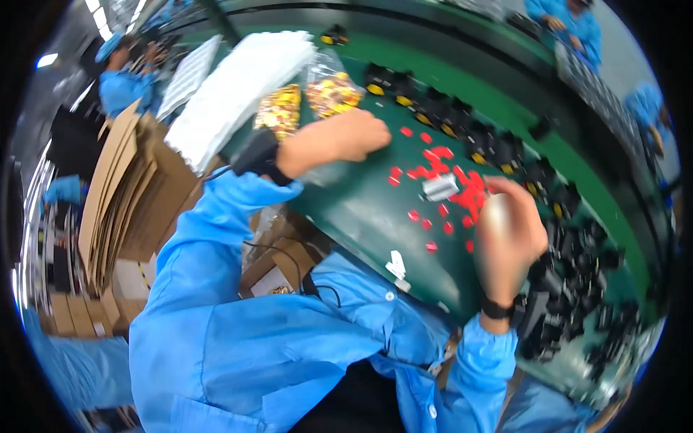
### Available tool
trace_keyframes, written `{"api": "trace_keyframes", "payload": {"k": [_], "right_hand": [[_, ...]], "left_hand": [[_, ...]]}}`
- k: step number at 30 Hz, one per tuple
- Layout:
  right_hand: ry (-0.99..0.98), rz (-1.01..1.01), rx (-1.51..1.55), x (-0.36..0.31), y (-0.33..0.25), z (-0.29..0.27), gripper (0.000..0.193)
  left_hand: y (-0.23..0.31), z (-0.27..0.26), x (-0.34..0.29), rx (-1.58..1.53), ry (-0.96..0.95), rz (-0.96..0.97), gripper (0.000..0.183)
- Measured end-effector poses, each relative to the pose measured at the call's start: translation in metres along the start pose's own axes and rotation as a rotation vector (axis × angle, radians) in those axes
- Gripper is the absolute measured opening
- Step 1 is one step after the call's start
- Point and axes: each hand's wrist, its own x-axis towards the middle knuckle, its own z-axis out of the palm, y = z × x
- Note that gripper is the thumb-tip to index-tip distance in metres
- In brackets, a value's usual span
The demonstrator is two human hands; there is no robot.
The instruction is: Assembling electronic components into plastic housings at a factory assembly line.
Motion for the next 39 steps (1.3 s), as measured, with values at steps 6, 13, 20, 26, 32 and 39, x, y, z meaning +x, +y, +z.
{"api": "trace_keyframes", "payload": {"k": [6, 13, 20, 26, 32, 39], "right_hand": [[-0.015, 0.037, 0.042, -0.009, -0.007, -0.005, 0.024], [-0.030, -0.020, -0.012, -0.012, 0.000, -0.006, 0.027], [-0.113, 0.150, 0.051, -0.011, -0.021, 0.011, 0.030], [-0.209, 0.403, 0.325, -0.003, -0.002, -0.003, 0.023], [-0.226, 0.548, 0.515, 0.002, -0.001, -0.003, 0.020], [-0.189, 0.615, 0.564, -0.002, 0.001, -0.007, 0.018]], "left_hand": [[-0.002, -0.006, 0.005, -0.072, -0.035, -0.015, 0.022], [-0.011, -0.024, -0.013, -0.045, 0.041, -0.024, 0.017], [0.077, -0.056, 0.003, -1.155, 0.674, 0.333, 0.008], [0.125, -0.027, 0.037, -2.130, 0.368, 0.302, 0.012], [0.127, -0.017, 0.045, -1.901, 0.629, 0.137, 0.010], [0.133, -0.016, 0.043, -2.008, 0.594, 0.174, 0.009]]}}
